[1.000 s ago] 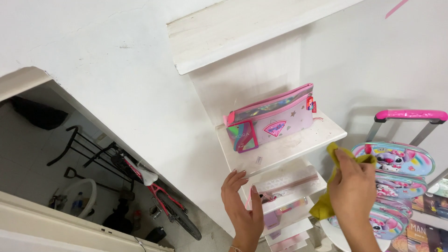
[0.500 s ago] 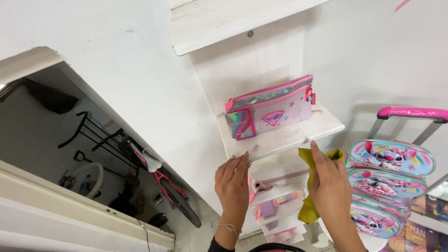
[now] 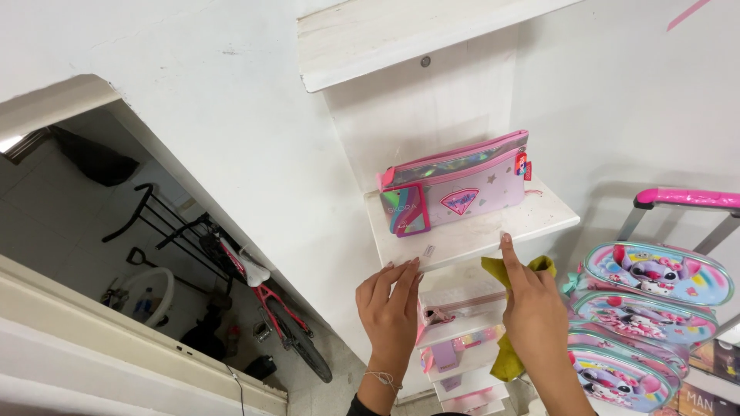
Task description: The person inspects a pencil case, wipes a display shelf with a yellow cloth, and then throws away some plastic packaging in a trash bin.
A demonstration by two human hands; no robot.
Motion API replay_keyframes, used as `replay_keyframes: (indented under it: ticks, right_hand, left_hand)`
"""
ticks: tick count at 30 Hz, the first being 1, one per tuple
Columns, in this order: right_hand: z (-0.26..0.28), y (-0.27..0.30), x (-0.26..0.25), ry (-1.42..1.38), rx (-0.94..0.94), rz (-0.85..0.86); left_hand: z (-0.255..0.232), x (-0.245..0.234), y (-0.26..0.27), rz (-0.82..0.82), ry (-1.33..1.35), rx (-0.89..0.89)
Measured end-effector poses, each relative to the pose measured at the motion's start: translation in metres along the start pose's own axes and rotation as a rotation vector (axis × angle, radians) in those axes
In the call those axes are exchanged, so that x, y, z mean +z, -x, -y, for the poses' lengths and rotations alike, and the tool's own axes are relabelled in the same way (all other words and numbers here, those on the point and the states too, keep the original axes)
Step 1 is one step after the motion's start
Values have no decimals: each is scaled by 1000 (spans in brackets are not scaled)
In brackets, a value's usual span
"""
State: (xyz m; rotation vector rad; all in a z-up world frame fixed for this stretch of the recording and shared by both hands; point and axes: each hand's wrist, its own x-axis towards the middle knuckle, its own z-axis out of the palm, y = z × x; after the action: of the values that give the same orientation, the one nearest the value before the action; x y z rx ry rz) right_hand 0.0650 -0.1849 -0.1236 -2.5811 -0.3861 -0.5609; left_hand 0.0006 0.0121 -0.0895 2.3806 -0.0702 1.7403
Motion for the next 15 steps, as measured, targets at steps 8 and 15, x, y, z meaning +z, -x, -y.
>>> replay_keyframes:
  ticks: [8,15]
  right_hand:
    - [-9,-5,-5,65,42,137]
    - [-37,6,-19,-12,37,11]
  left_hand:
    - [-16,-6,9,94,-24,-20]
    - [-17,-10,20,121,24,-19]
